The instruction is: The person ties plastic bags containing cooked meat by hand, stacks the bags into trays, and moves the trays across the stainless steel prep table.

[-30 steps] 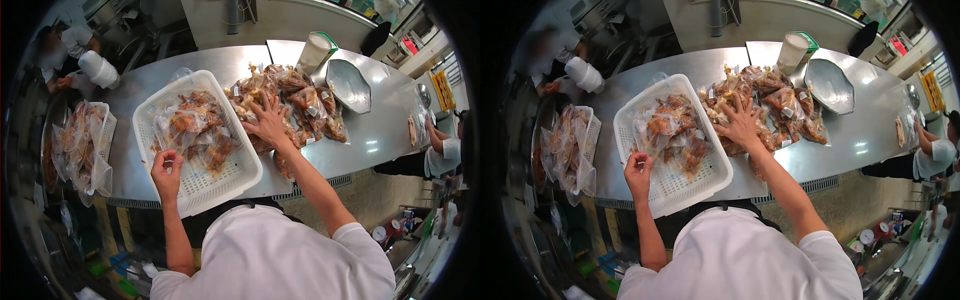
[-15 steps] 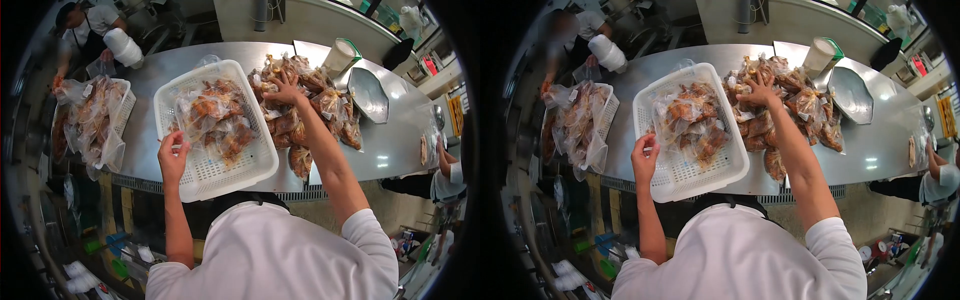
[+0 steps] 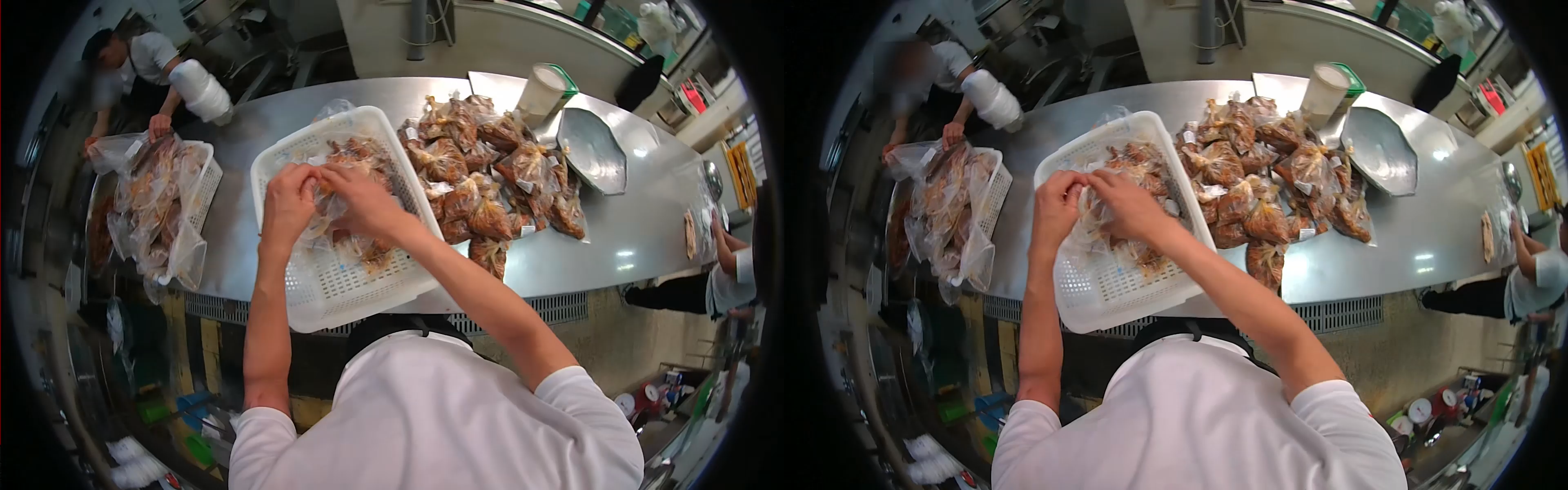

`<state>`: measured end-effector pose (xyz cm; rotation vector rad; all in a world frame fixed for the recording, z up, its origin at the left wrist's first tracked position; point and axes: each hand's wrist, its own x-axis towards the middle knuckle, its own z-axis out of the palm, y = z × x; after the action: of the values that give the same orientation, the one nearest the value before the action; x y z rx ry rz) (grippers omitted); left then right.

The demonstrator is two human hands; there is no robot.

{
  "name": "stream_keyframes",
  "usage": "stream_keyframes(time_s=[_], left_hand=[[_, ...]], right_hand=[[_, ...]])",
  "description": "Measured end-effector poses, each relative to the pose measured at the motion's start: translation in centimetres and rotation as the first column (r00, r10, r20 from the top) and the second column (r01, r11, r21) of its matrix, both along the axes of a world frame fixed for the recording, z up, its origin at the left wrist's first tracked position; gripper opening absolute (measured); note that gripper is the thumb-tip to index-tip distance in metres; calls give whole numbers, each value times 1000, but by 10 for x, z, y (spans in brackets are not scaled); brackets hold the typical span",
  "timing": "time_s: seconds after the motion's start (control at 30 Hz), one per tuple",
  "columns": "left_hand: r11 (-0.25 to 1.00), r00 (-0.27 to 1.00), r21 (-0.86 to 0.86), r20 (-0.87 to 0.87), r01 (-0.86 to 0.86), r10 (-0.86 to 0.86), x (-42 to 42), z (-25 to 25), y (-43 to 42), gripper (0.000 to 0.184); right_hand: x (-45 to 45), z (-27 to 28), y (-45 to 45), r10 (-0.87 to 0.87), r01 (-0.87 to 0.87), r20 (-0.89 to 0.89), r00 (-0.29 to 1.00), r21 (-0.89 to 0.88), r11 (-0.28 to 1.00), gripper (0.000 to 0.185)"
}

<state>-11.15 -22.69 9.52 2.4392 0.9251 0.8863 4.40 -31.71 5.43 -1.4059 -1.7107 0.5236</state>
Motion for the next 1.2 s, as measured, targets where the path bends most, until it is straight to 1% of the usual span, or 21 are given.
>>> stream_keyframes(time_s=[0.07,0.1,0.17,0.27,0.33,0.37,0.43,0.47,0.53,0.57,0.63,0.67,0.7,0.77,0.8,0.83,0.9,0.93,1.07,1.17,1.2], left_hand=[[999,999,-42,-52,-18,15,6,7,3,12],[995,992,-83,-114,-57,47,4,10,6,11],[992,976,-28,-184,-122,115,-8,-39,23,12],[899,850,126,-292,-419,438,-31,-125,34,13],[975,938,-5,-274,-222,212,-30,-126,33,25],[976,938,-10,-278,-217,205,-30,-127,36,25],[969,950,-159,-280,-190,140,-13,-77,25,25],[969,950,-160,-278,-190,140,-9,-57,20,25],[807,983,-590,164,27,87,-2,-26,9,18],[806,983,-591,164,27,87,-2,-19,6,18],[798,874,-540,485,269,34,-5,-10,-3,25],[802,855,-520,518,294,22,-9,-4,-8,47],[803,857,-521,515,290,25,-13,-8,-12,47],[979,952,-150,291,139,-91,-21,-25,-17,65],[998,985,0,161,69,-69,-16,-34,-24,67],[998,986,1,159,56,-56,-20,-48,-25,67],[987,995,157,-103,27,-11,-25,-79,-18,48],[980,996,191,-79,46,-31,-28,-80,-9,28],[990,994,117,84,-75,65,-49,-20,4,22],[958,971,264,235,-111,48,-39,2,-1,21],[973,975,-202,211,108,-64,-34,-5,-1,20]], right_hand=[[-11,-13,12,-25,26,7,1000,-28,999,81],[-13,-41,22,-69,65,73,995,58,996,76],[-12,-54,23,-127,106,135,983,155,982,71],[-8,-57,1,-47,51,132,990,-27,998,73],[-4,-49,-3,19,2,125,992,-167,986,85],[-7,-46,-6,15,7,122,992,-173,985,85],[-17,-27,-10,-79,82,-86,993,35,996,77],[-22,-22,-6,-78,81,-84,993,34,996,77],[-32,-17,1,-180,233,-193,965,303,924,70],[-32,-15,3,-180,233,-193,964,303,924,70],[-27,-11,11,-202,287,-379,903,182,941,49],[-22,-9,13,-201,286,-381,903,180,941,49],[-13,-6,14,-199,287,-353,914,217,933,36],[-5,2,14,-188,278,-330,925,253,927,24],[-4,6,14,-211,316,-387,898,232,920,16],[-3,6,14,-232,350,-441,867,207,914,9],[4,9,13,-243,341,-405,881,191,920,11],[7,10,12,-258,352,-425,867,157,923,10],[24,17,3,-298,362,-433,851,72,929,9],[28,21,-1,-277,332,-437,856,53,942,10],[28,22,-5,-267,295,-411,872,5,956,9]])
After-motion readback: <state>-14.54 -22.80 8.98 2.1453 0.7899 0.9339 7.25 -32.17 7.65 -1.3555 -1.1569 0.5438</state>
